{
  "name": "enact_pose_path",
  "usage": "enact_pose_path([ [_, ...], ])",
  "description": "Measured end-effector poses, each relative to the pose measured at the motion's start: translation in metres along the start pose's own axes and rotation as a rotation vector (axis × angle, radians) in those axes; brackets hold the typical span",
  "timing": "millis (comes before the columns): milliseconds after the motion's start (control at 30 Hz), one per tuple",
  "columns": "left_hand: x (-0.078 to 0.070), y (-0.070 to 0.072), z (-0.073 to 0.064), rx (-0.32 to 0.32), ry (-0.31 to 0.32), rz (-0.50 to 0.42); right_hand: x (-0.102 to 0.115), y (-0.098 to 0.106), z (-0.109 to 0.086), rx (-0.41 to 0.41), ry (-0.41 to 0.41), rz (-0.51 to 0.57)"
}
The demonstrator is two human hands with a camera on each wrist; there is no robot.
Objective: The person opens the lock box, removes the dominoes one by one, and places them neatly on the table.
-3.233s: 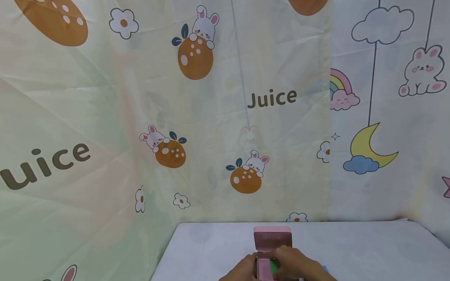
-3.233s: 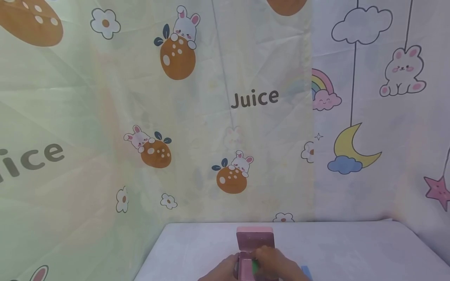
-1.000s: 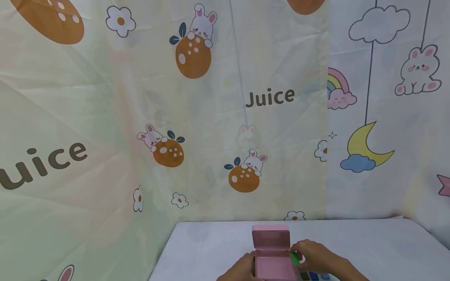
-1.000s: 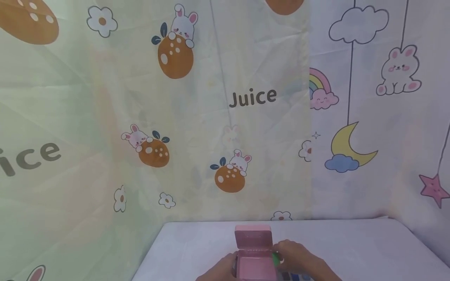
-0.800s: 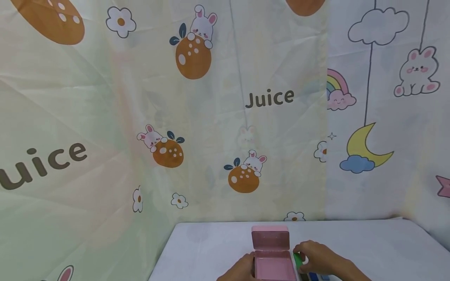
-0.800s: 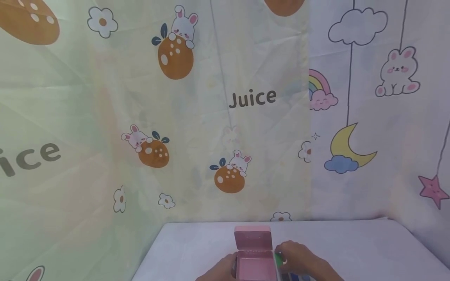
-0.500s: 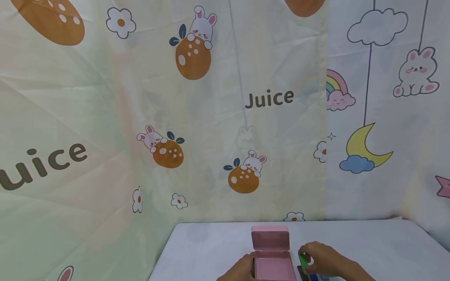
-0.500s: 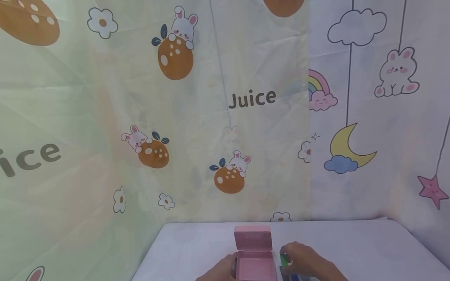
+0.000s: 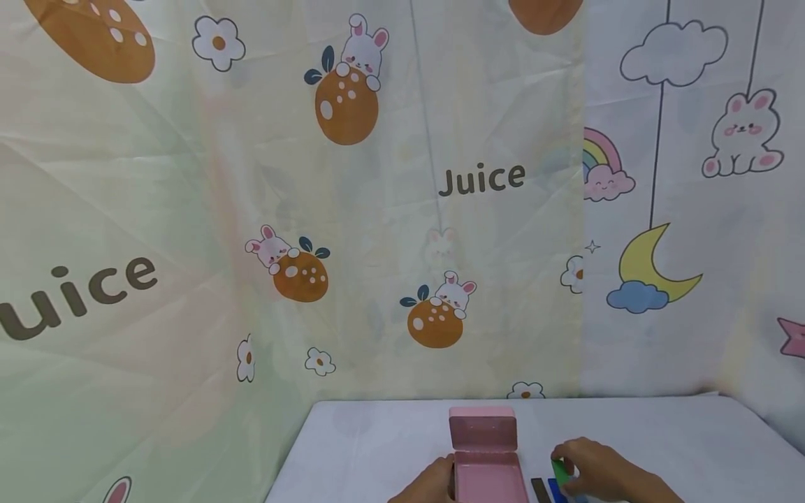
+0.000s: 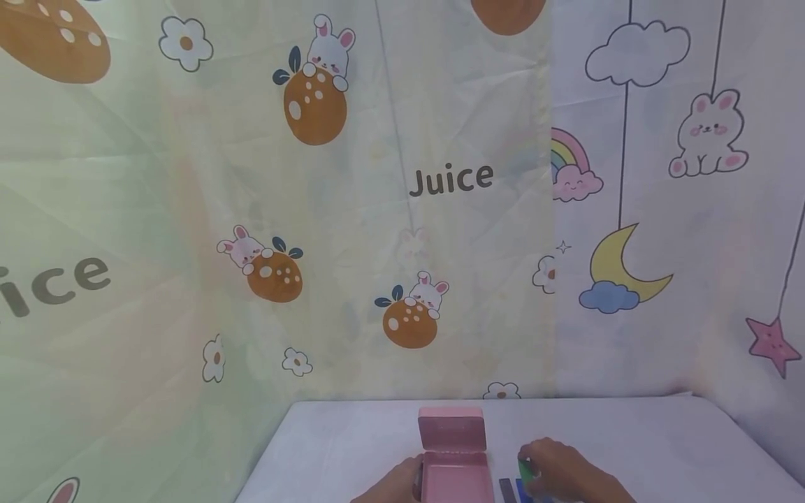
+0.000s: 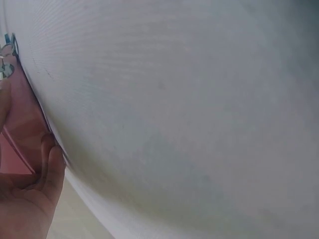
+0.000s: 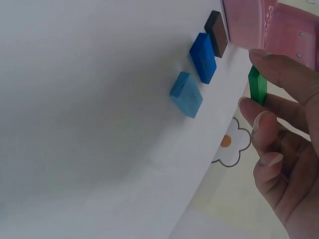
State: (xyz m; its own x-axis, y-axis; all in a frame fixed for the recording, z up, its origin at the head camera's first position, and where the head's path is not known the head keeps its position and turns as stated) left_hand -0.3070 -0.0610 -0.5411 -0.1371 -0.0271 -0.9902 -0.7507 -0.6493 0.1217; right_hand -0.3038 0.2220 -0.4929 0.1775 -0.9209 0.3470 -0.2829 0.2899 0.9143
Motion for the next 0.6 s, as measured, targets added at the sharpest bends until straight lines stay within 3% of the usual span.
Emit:
enact_pose_path([
  [100,0.001,0.000,-0.001,-0.032,0.014,0.019,-0.005,-0.002,0.000,0.009,-0.013,0.004],
  [200,0.001,0.001,0.002,-0.006,0.007,0.013,-0.007,-0.001,-0.001,0.008,-0.019,-0.001],
  [333,0.001,0.005,0.006,0.044,-0.053,0.041,-0.010,0.001,-0.002,-0.002,-0.022,-0.003],
  [467,0.000,0.008,0.006,0.038,-0.098,0.113,-0.014,0.001,-0.004,-0.011,-0.016,-0.001],
  [600,0.000,0.006,0.005,0.048,-0.045,0.030,-0.017,0.001,-0.005,-0.010,-0.018,-0.007],
])
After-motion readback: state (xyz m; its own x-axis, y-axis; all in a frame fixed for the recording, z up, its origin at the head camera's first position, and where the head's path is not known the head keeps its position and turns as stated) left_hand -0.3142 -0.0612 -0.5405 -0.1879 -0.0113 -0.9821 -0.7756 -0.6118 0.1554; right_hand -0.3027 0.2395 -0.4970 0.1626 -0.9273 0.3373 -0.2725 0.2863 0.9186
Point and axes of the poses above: each hand's wrist, its own z-axis towards the middle knuckle, its own y-axis out of the back of the hand, x = y × z, the point moved 3 cm from there along z, towards the middle knuckle, and after that the axes turned 11 degrees about -z, right-handed, at the moved point
